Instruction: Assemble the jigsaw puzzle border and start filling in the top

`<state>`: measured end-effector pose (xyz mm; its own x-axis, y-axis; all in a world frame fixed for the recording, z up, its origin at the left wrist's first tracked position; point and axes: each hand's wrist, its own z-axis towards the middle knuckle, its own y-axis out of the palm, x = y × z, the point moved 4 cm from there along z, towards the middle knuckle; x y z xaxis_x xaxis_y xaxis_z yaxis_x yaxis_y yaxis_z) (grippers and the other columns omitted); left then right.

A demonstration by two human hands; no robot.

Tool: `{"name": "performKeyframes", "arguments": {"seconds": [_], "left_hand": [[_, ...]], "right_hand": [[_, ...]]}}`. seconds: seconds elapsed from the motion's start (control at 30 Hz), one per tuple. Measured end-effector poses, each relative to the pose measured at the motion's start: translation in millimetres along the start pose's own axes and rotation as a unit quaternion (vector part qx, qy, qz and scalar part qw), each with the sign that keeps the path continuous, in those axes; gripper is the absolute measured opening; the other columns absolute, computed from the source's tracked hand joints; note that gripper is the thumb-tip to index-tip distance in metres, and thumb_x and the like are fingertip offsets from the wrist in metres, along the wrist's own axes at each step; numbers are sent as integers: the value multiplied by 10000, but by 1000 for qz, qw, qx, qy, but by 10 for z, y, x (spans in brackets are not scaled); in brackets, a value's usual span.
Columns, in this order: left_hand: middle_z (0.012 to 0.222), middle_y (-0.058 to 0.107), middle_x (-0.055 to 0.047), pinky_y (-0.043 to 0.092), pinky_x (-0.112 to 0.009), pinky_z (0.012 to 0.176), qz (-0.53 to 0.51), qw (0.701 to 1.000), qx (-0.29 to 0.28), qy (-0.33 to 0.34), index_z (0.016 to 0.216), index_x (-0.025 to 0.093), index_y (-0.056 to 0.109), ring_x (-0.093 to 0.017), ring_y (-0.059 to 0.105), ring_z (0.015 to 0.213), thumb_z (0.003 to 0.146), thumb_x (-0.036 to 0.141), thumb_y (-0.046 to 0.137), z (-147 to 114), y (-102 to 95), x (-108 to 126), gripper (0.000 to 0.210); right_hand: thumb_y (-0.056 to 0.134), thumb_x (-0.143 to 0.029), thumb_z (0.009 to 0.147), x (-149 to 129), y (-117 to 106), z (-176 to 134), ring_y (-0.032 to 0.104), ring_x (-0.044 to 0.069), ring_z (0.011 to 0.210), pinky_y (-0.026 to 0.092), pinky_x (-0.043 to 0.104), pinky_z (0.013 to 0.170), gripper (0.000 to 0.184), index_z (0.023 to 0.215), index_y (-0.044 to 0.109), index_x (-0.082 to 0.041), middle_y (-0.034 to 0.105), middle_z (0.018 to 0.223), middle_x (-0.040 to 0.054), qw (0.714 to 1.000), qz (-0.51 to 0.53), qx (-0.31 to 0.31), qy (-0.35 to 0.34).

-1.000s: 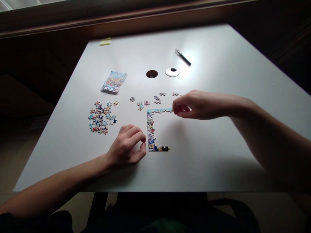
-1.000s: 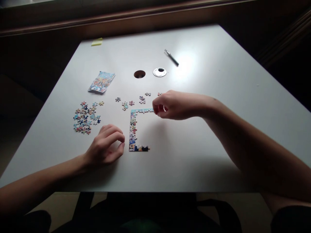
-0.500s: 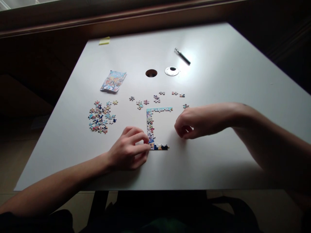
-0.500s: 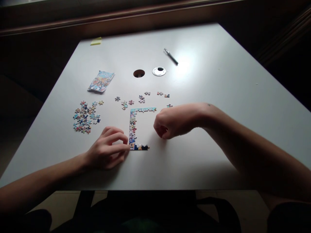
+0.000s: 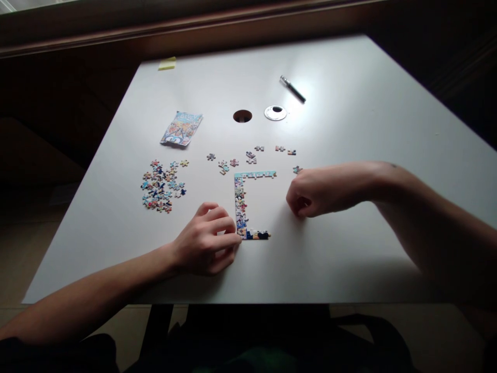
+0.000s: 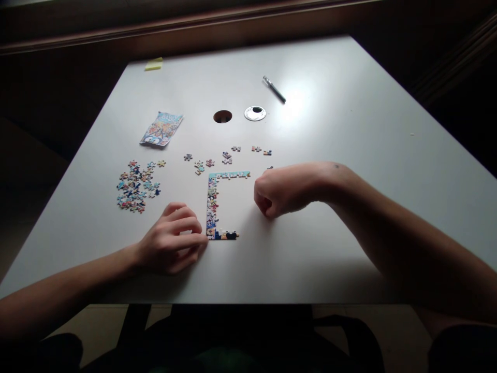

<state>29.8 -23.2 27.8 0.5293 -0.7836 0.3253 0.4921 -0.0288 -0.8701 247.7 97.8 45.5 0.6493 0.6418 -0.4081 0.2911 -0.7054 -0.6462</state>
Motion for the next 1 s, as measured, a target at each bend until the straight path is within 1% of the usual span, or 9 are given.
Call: {"name": "performKeyframes", "arguments": {"seconds": [0.17, 0.27, 0.37, 0.5, 0.63, 0.83, 1.0], "left_hand": [[863, 665, -17, 389, -414, 893, -6, 1000, -10, 16, 1062, 242, 678, -190, 566, 849, 775, 180, 650, 5, 4, -1, 295], [875, 664, -20, 391, -416, 900, -4, 1000, -16, 20, 1117, 244, 671, -193, 570, 859, 776, 184, 655, 8, 8, 0, 347], [862, 660, -16, 393, -409, 908, -4, 1000, -20, 18, 1091, 255, 678, -188, 575, 857, 778, 191, 657, 5, 13, 3, 320], [814, 643, -8, 392, -400, 898, -3, 1000, -18, 17, 1000, 257, 692, -178, 568, 827, 787, 195, 653, 0, 12, 14, 225], [800, 633, -10, 392, -403, 892, -3, 1000, -18, 22, 971, 248, 696, -177, 553, 806, 795, 196, 646, 0, 13, 20, 190], [786, 630, -9, 392, -396, 898, 2, 1000, -24, 19, 974, 258, 695, -176, 551, 803, 800, 209, 639, -12, 26, 11, 189], [791, 635, -13, 392, -400, 902, 1, 999, -28, 19, 979, 260, 695, -179, 553, 803, 802, 215, 637, -16, 31, 11, 191]], "right_hand": [[551, -146, 717, -156, -2, -1, 483, 121, 558, 318, 279, 542, 127, 682, 660, -200, 636, 654, -12, 999, -4, 17, -30], [540, -117, 718, -244, 15, -7, 528, 128, 601, 349, 272, 564, 189, 761, 696, -213, 675, 725, -9, 998, 2, 16, -58], [551, -92, 703, -245, 26, -20, 553, 134, 627, 362, 273, 581, 232, 806, 719, -214, 693, 764, -3, 998, 7, 11, -64], [567, -84, 687, -159, 10, -33, 546, 140, 607, 352, 285, 569, 201, 752, 715, -204, 689, 726, -2, 1000, -7, 8, -20], [564, -78, 681, -111, -5, -32, 542, 146, 607, 350, 288, 563, 186, 710, 698, -204, 679, 696, -5, 1000, -15, 1, 12], [579, -91, 673, -112, -1, -22, 513, 137, 579, 337, 286, 551, 148, 677, 677, -201, 655, 663, -10, 1000, -8, 8, 4], [581, -99, 671, -103, -8, -18, 516, 136, 575, 336, 283, 535, 138, 676, 676, -199, 649, 661, -7, 1000, -7, 12, -5]]}}
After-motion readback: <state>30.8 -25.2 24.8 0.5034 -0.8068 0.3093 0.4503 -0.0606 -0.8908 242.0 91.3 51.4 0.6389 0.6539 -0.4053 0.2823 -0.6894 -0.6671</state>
